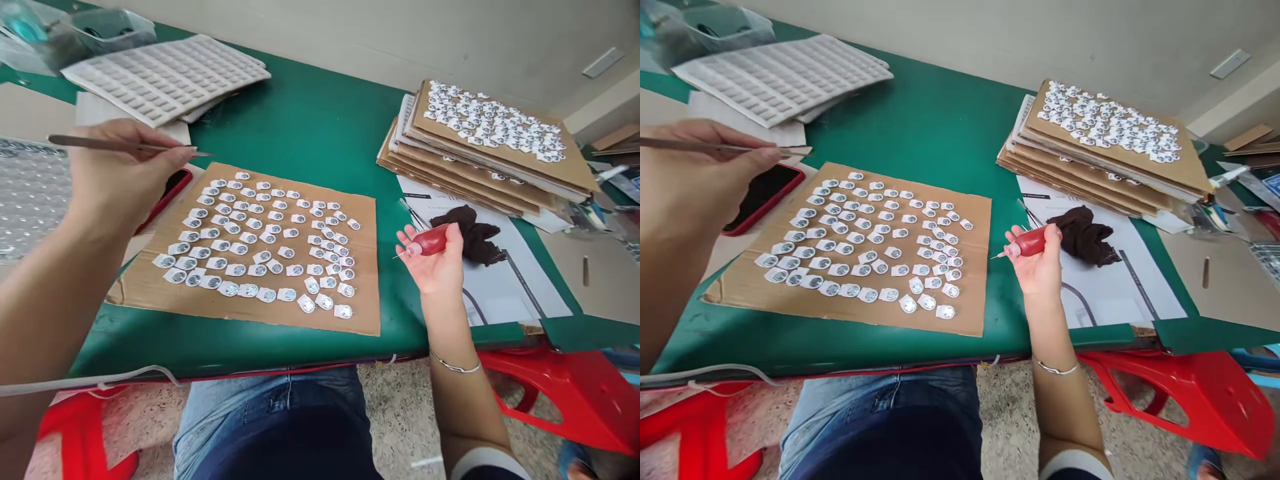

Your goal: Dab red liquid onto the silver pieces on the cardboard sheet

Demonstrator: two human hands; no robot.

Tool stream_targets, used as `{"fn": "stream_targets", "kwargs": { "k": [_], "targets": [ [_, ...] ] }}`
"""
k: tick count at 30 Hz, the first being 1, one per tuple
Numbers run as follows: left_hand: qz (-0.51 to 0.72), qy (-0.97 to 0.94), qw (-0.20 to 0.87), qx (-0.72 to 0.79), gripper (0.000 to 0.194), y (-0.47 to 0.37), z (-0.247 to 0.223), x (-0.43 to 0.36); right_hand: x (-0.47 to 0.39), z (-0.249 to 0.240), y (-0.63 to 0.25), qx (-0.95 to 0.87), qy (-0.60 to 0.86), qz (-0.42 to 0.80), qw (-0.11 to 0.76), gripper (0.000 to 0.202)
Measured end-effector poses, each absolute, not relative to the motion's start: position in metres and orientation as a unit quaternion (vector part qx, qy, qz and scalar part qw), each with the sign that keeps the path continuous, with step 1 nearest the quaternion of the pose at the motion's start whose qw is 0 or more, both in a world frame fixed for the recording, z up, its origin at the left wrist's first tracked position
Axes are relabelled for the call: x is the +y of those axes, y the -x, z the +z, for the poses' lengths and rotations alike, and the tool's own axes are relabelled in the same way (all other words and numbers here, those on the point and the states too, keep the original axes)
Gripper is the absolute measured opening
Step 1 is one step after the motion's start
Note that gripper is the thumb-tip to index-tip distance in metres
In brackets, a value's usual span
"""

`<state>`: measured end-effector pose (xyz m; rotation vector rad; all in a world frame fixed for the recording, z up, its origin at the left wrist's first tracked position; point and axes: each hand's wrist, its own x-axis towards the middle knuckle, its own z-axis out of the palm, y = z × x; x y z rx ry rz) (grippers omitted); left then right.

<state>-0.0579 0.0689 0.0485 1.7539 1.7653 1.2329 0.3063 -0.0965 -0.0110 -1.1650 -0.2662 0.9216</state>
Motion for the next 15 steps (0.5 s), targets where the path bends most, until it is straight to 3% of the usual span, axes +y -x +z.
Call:
{"fn": "stream_targets", "kwargs": {
  "k": [5, 8, 11, 15],
  "targets": [
    [0.373, -0.808, 0.305, 0.339, 0.011, -0.015, 0.047, -0.003, -0.107, 0.008, -0.283, -0.153, 0.500, 0.416, 0.744, 0.052],
    [0.264, -0.875, 0.351, 0.203, 0.011, -0.033, 0.028, -0.045, -0.113, 0.007, -0.262, -0.173, 0.486, 0.428, 0.742, 0.052],
    [0.176, -0.902, 0.368, 0.140, 0.018, -0.029, 0.017, -0.075, -0.116, 0.001, -0.244, -0.220, 0.462, 0.445, 0.735, 0.047],
    [0.171, -0.894, 0.391, 0.139, 0.016, -0.021, 0.004, -0.091, -0.117, -0.004, -0.234, -0.284, 0.467, 0.433, 0.717, 0.044]
  ]
}}
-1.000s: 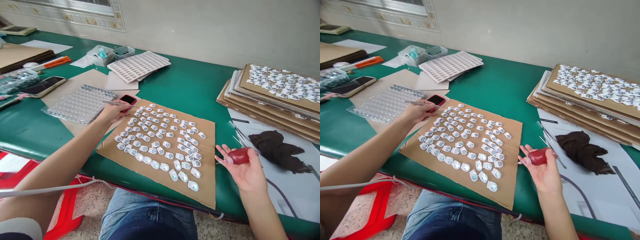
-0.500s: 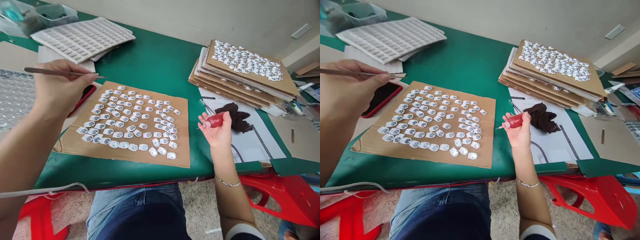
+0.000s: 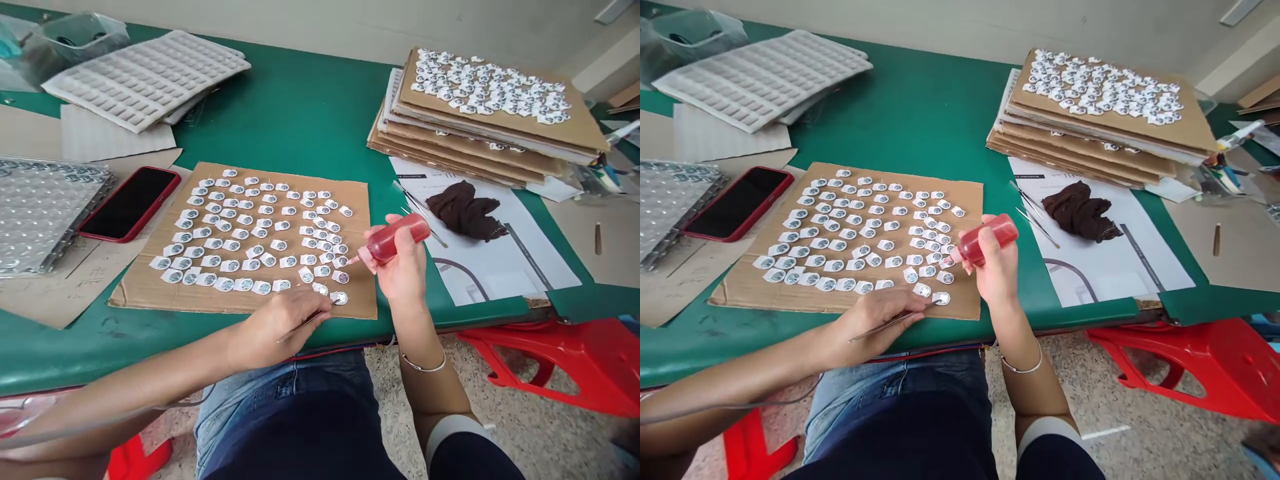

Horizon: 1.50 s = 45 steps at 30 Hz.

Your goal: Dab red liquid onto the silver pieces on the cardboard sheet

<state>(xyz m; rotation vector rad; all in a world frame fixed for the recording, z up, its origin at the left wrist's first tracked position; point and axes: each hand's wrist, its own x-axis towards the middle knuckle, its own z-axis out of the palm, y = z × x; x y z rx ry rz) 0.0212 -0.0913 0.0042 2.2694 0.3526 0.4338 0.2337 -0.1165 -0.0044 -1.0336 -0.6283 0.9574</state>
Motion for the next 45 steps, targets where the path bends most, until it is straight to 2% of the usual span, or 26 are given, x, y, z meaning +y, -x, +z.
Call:
{"fn": "stream_targets", "kwargs": {
  "k": [11, 20, 24, 27, 34, 39, 45],
  "targets": [
    [0.229, -0.903, 0.347, 0.104, 0.015, -0.028, -0.007, -0.094, -0.120, -0.004, -0.230, -0.284, 0.485, 0.376, 0.737, 0.038],
    [0.190, -0.930, 0.299, 0.096, 0.014, -0.032, -0.001, -0.095, -0.123, -0.006, -0.230, -0.307, 0.502, 0.370, 0.719, 0.037],
    [0.144, -0.952, 0.260, 0.072, 0.015, -0.033, 0.003, -0.094, -0.125, -0.008, -0.229, -0.342, 0.497, 0.385, 0.699, 0.037],
    [0.154, -0.969, 0.192, 0.036, 0.014, -0.033, 0.001, -0.097, -0.127, -0.010, -0.227, -0.369, 0.509, 0.381, 0.678, 0.037],
    [0.189, -0.982, 0.014, 0.010, 0.017, -0.041, -0.002, -0.119, -0.135, -0.011, -0.222, -0.509, 0.579, 0.306, 0.559, 0.028],
    [0.197, -0.980, -0.021, 0.007, 0.014, -0.042, -0.008, -0.125, -0.134, -0.008, -0.220, -0.587, 0.582, 0.214, 0.520, 0.024],
    [0.204, -0.978, -0.034, 0.010, 0.014, -0.041, -0.009, -0.125, -0.133, -0.007, -0.218, -0.617, 0.569, 0.202, 0.505, 0.022]
  ]
}}
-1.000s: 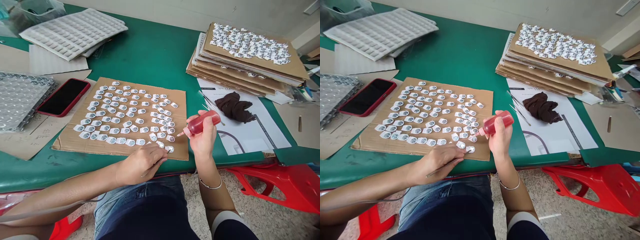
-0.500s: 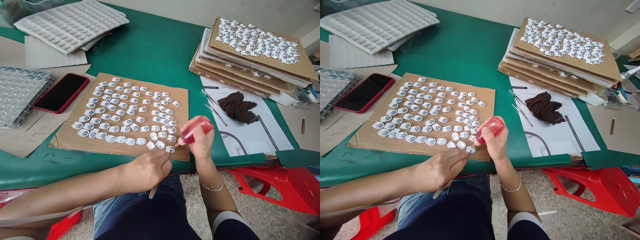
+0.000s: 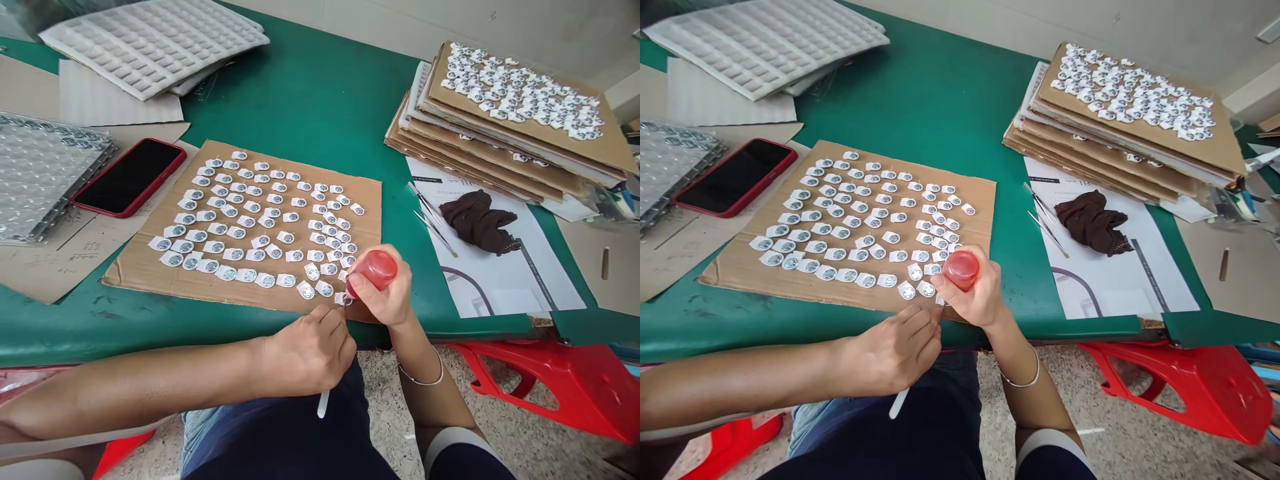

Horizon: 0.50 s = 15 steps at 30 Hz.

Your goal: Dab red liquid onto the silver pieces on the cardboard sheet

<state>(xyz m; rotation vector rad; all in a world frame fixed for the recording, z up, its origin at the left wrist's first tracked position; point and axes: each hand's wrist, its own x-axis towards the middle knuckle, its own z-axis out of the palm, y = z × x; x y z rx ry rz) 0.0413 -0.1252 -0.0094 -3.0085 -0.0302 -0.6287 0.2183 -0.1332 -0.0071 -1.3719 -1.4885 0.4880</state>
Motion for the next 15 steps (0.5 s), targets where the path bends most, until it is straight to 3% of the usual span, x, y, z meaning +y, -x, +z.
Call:
{"fn": "stream_targets", "kwargs": {
  "k": [15],
  "targets": [
    [-0.202, 0.979, 0.031, -0.011, 0.015, -0.0415, -0.0075, -0.1245, -0.1346, -0.0086, -0.2195, -0.623, 0.570, 0.207, 0.494, 0.022]
  ]
}}
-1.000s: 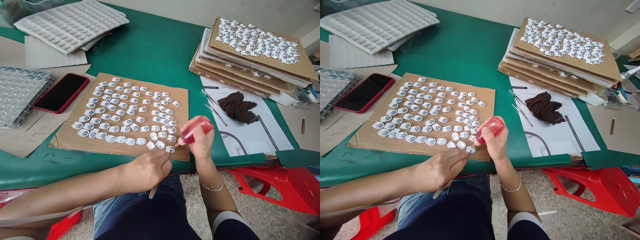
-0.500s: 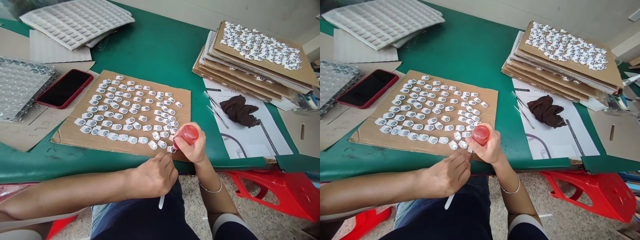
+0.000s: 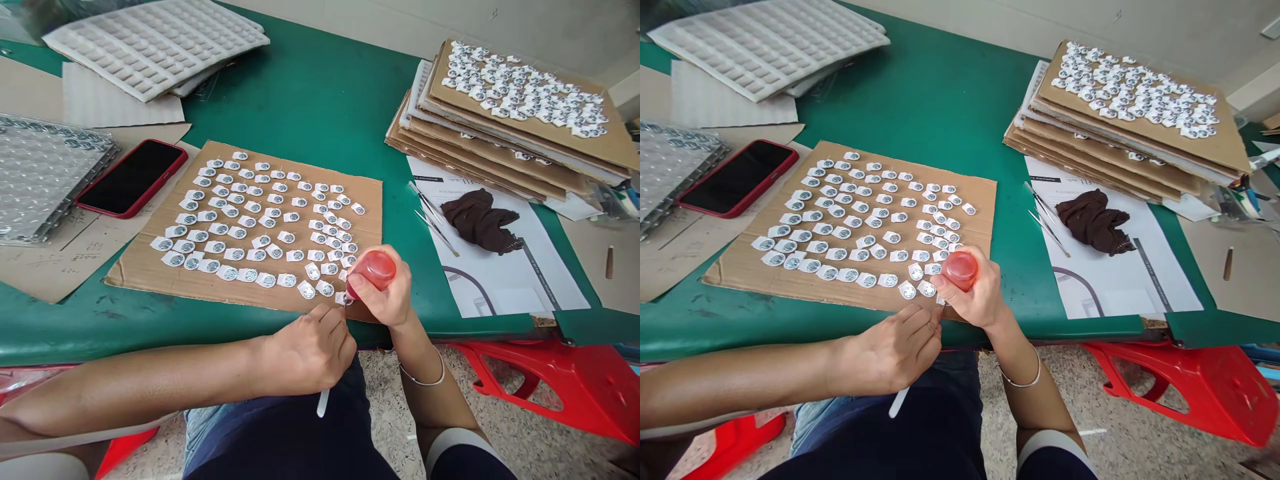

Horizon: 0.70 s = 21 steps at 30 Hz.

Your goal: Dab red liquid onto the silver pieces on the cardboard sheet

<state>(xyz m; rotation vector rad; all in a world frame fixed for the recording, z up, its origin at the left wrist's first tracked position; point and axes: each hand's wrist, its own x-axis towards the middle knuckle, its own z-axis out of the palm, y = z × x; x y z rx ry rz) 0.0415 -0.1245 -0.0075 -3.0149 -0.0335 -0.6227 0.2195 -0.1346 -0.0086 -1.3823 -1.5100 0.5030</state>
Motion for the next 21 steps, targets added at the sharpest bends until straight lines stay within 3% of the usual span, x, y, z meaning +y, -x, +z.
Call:
{"fn": "stream_targets", "kwargs": {
  "k": [21],
  "targets": [
    [-0.203, 0.979, 0.017, -0.013, 0.017, -0.0423, -0.0020, -0.1219, -0.1306, -0.0105, -0.2208, -0.607, 0.592, 0.185, 0.497, 0.023]
  ]
}}
